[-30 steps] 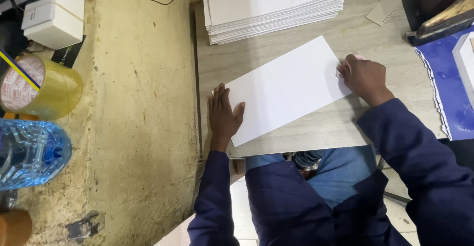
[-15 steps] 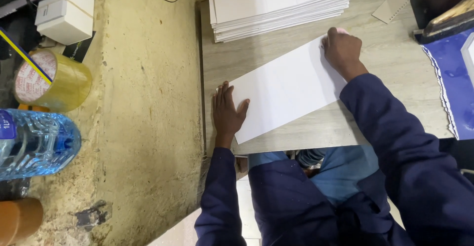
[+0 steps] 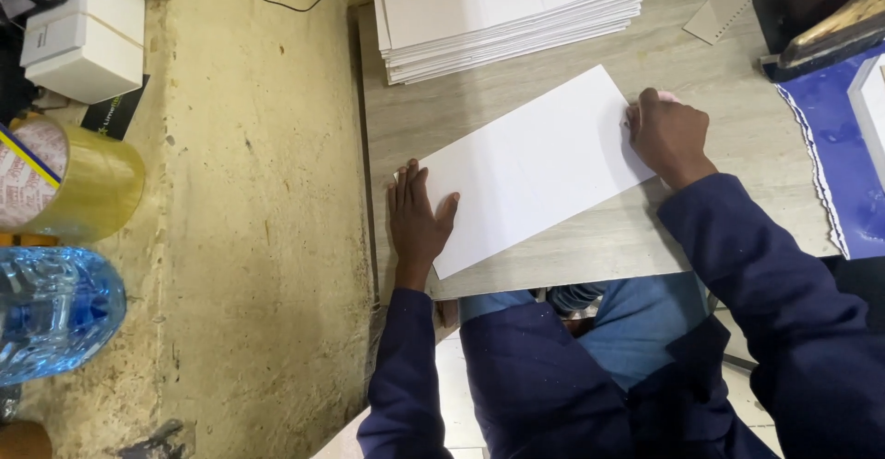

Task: Manually folding printed covers and pressing the creases using a small hand tool to ensure a flat finish.

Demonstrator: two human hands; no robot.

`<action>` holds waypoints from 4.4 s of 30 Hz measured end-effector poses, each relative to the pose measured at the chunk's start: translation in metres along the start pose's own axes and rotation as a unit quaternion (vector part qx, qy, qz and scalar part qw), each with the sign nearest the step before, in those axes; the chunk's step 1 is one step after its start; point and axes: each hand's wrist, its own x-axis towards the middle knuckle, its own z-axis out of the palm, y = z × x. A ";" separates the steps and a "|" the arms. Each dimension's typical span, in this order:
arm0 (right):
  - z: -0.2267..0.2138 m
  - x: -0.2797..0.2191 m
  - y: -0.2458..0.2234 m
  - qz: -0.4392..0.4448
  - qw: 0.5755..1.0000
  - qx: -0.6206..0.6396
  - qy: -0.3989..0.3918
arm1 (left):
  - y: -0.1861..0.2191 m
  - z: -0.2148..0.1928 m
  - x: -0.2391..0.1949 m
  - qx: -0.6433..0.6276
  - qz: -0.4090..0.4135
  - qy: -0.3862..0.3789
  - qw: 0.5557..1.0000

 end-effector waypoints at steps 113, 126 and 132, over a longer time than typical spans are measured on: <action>-0.005 -0.056 -0.176 -0.247 0.941 0.221 -0.070 | 0.008 0.010 0.003 0.121 -0.009 0.036 0.992; 0.041 -0.019 -0.224 -0.203 0.965 0.168 -0.007 | 0.001 0.018 0.005 0.058 -0.028 0.065 0.996; -0.003 -0.155 -0.256 -0.323 0.938 0.125 -0.006 | -0.014 0.042 0.008 0.058 -0.029 0.047 0.997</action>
